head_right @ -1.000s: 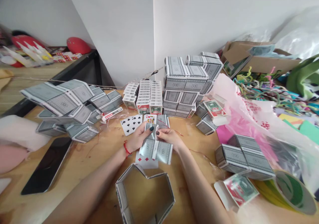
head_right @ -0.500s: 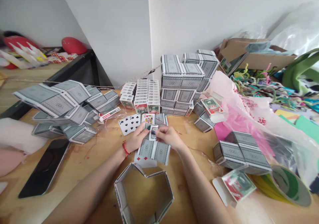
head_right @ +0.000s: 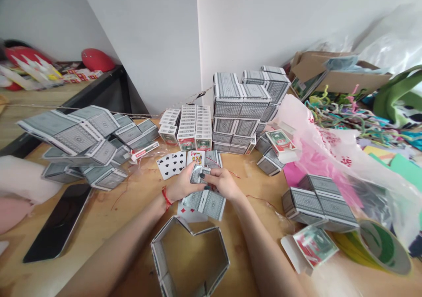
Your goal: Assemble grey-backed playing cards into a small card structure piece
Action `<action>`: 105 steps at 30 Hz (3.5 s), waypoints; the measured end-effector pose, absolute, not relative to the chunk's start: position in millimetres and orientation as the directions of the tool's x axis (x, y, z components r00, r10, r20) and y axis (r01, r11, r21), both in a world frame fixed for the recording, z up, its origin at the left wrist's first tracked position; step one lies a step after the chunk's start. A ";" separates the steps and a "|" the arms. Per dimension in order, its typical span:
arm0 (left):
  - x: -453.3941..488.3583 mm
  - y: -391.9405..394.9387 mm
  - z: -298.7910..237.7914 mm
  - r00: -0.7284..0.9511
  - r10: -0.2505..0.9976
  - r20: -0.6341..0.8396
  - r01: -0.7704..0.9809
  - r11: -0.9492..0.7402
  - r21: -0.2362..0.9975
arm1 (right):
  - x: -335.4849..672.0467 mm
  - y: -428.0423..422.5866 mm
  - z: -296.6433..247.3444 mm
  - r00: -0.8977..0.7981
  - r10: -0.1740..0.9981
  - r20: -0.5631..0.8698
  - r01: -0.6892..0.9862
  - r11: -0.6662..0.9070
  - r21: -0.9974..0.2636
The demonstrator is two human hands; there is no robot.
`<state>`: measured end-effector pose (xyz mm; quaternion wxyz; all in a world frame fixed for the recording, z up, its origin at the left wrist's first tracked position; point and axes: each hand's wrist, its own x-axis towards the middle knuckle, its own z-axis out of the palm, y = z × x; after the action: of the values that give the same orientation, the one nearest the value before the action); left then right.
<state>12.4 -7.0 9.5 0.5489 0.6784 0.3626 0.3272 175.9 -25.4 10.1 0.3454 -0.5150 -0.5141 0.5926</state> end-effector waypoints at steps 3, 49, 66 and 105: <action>12.5 -7.8 12.7 0.563 0.826 0.001 0.192 -0.132 0.973 | 175.7 -26.1 10.2 -0.284 0.941 -0.185 0.195 -0.132 -0.972; 6.1 1.6 0.1 0.106 0.985 0.133 -0.202 -0.110 0.973 | 173.1 -23.2 -14.3 0.104 0.994 0.025 0.193 0.005 -0.981; 8.1 -9.7 6.0 0.341 0.940 -0.001 -0.018 0.008 1.000 | 173.4 -22.9 -8.5 0.161 0.968 0.194 0.156 0.169 -0.973; 12.1 -7.1 4.6 0.268 0.962 -0.051 -0.262 0.124 0.957 | 172.3 -17.6 -8.4 0.148 0.988 -0.035 -0.037 -0.030 -0.999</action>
<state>12.1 -7.1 4.6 0.6475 0.4633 0.3778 0.4727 172.3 -17.6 -8.4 0.5363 -0.5353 -0.4445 0.4778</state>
